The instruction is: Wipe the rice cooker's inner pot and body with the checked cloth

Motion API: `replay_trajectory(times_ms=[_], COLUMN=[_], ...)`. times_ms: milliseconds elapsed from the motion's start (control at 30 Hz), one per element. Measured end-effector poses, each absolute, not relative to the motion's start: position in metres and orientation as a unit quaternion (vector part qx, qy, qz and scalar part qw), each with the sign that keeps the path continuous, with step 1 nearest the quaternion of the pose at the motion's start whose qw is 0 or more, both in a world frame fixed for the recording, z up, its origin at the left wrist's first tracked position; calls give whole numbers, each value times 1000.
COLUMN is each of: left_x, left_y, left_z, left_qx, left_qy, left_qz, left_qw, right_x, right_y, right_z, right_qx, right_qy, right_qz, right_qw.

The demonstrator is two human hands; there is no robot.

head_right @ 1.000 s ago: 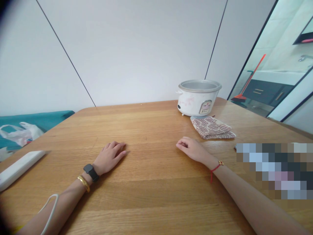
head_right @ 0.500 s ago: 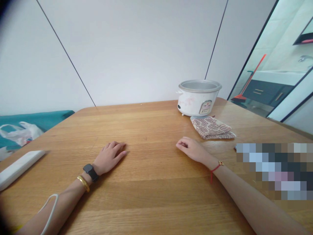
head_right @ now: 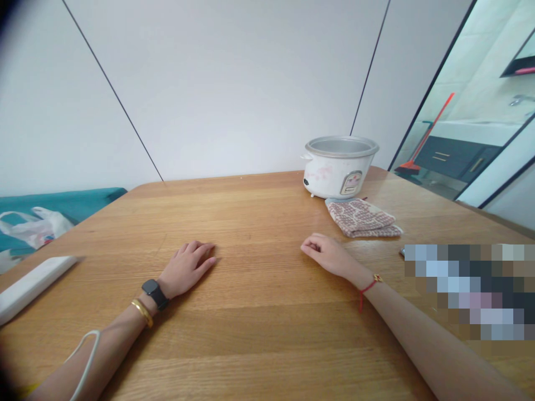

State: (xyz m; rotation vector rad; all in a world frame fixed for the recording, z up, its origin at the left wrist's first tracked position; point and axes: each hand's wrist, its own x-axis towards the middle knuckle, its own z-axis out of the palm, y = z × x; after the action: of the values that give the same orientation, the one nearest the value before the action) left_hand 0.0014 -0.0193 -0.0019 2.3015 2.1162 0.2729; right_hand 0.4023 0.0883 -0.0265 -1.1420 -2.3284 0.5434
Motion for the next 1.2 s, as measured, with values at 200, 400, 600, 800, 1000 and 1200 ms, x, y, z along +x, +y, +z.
replay_trajectory(times_ms=[200, 400, 600, 800, 1000, 1200], left_x=[0, 1, 1, 2, 2, 2], left_y=[-19, -19, -19, -19, -19, -20], left_z=[-3, -2, -3, -2, -1, -2], left_qx=[734, 734, 735, 734, 732, 733], left_qy=[673, 674, 672, 674, 677, 676], left_qz=[92, 86, 84, 83, 82, 83], left_qw=[1, 5, 2, 4, 6, 4], right_x=[402, 402, 402, 402, 401, 403], right_y=[87, 88, 88, 87, 86, 89], right_z=[-25, -26, -27, -25, -24, -27], right_qx=[-420, -422, -423, -419, -419, -422], right_qy=[-850, -851, -850, -851, -850, -853], right_qz=[204, 199, 201, 198, 200, 194], right_qw=[247, 239, 240, 245, 250, 239])
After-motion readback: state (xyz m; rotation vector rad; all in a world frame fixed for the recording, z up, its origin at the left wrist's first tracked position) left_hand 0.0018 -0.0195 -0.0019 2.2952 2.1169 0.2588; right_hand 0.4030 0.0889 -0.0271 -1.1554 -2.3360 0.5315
